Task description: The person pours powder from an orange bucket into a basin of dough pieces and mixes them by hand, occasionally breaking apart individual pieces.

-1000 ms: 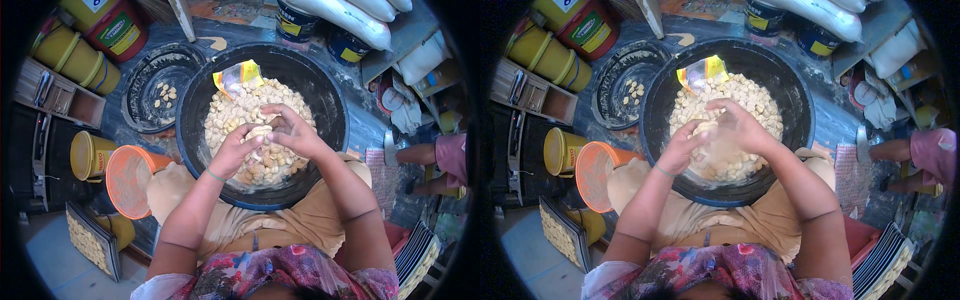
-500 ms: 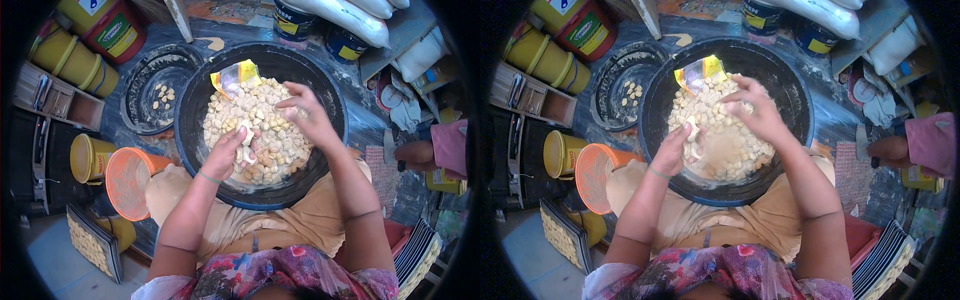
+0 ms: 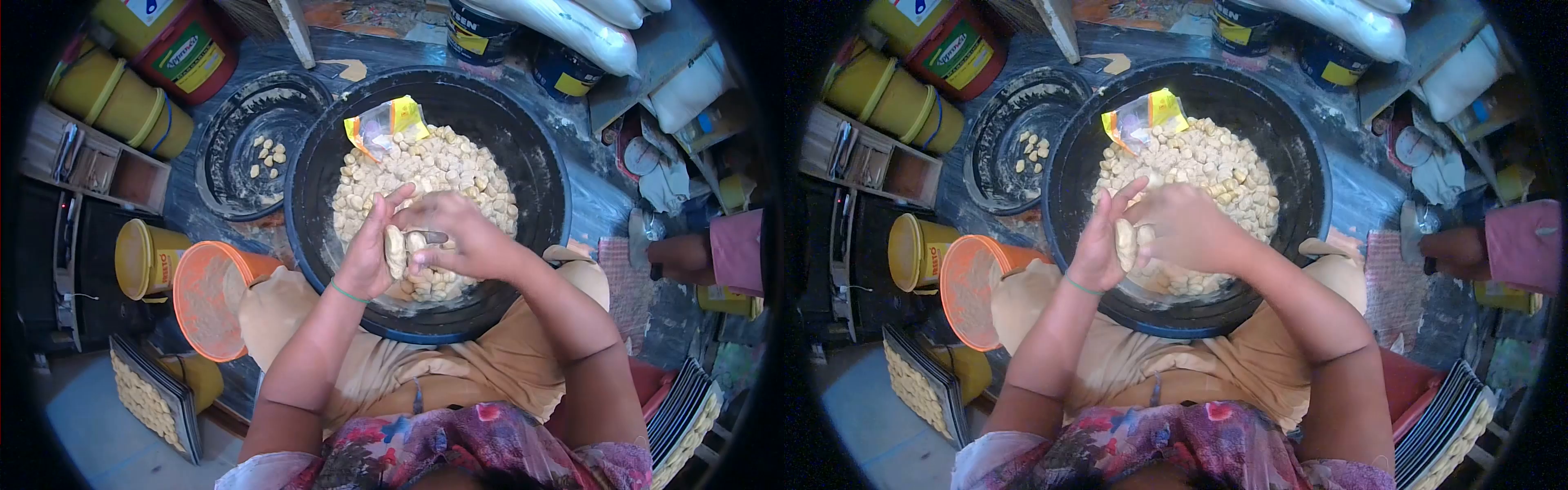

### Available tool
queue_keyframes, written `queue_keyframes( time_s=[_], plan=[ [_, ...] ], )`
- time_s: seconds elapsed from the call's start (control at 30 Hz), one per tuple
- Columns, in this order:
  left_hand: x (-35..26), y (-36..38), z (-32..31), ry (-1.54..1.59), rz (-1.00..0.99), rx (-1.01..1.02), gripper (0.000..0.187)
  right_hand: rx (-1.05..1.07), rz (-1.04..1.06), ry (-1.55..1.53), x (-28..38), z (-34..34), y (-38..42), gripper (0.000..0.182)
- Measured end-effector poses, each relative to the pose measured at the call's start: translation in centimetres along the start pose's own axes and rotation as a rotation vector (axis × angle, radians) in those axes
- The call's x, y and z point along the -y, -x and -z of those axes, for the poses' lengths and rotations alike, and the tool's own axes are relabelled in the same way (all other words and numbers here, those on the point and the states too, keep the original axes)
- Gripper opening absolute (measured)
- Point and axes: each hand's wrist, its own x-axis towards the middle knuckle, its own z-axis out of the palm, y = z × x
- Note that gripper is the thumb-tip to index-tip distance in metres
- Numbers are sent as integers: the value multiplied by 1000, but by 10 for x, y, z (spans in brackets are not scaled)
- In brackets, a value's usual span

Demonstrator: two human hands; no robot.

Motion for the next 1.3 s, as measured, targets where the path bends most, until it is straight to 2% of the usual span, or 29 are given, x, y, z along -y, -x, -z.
queue_keyframes(
  time_s=[0.1, 0.17, 0.23, 0.27, 0.37, 0.4, 0.5, 0.53, 0.63, 0.67, 0.7, 0.77, 0.83, 0.87, 0.97, 1.03, 1.07, 1.17, 1.23, 1.3],
  plan=[
    [5, 2, 0, -20, 16, -29, 69, 218, -49, 60, 0, 6, -3, 22],
    [2, 1, 5, -141, 50, 19, 70, 96, -143, 7, -8, 4, -5, 25],
    [3, -2, 9, -34, 24, 10, 70, -132, -183, -288, -31, -5, 1, 30],
    [3, -4, 9, 20, 9, 8, 70, -85, -105, -271, -28, -6, 2, 39],
    [5, -2, 8, 235, 8, -18, 71, -22, 95, -54, -26, -38, 0, 45],
    [4, -2, 12, 244, 54, -62, 69, -15, 31, -145, -28, -43, -1, 41],
    [-23, 9, 6, -556, -72, -257, 65, 369, -289, 45, -49, -23, -26, 36],
    [-34, 14, 7, -826, -131, -254, 63, 265, -175, 51, -70, -23, -24, 34],
    [-64, 24, 17, -1643, -301, -234, 58, 57, -74, 212, -162, -42, -52, 38],
    [-61, 25, 27, -1737, -297, -217, 58, 74, -197, 144, -190, -47, -73, 39],
    [-58, 27, 31, -1749, -203, -138, 57, 94, -322, 75, -214, -53, -94, 40],
    [-50, 26, 34, -1756, -14, 15, 55, 40, -321, 95, -240, -82, -140, 39],
    [-52, 19, 27, -1690, 160, 163, 53, 10, -448, 50, -249, -125, -184, 42],
    [-54, 15, 27, -1652, 244, 240, 52, 31, -495, 128, -248, -149, -202, 42],
    [-50, 16, 37, -1704, 55, 140, 51, 42, -607, 312, -257, -203, -241, 45],
    [-49, 14, 48, -1754, 35, 84, 53, 11, -664, 353, -277, -232, -246, 47],
    [-52, 16, 50, -1761, 53, 55, 52, -114, -684, 394, -283, -236, -245, 47],
    [-56, 19, 50, -1776, 87, 40, 52, -544, -528, -38, -288, -196, -228, 41],
    [-54, 19, 45, -1786, 65, 60, 52, -835, -293, -71, -250, -152, -195, 32],
    [-48, 21, 43, -1806, 27, 77, 52, -887, -304, -217, -192, -98, -153, 28]
  ],
)
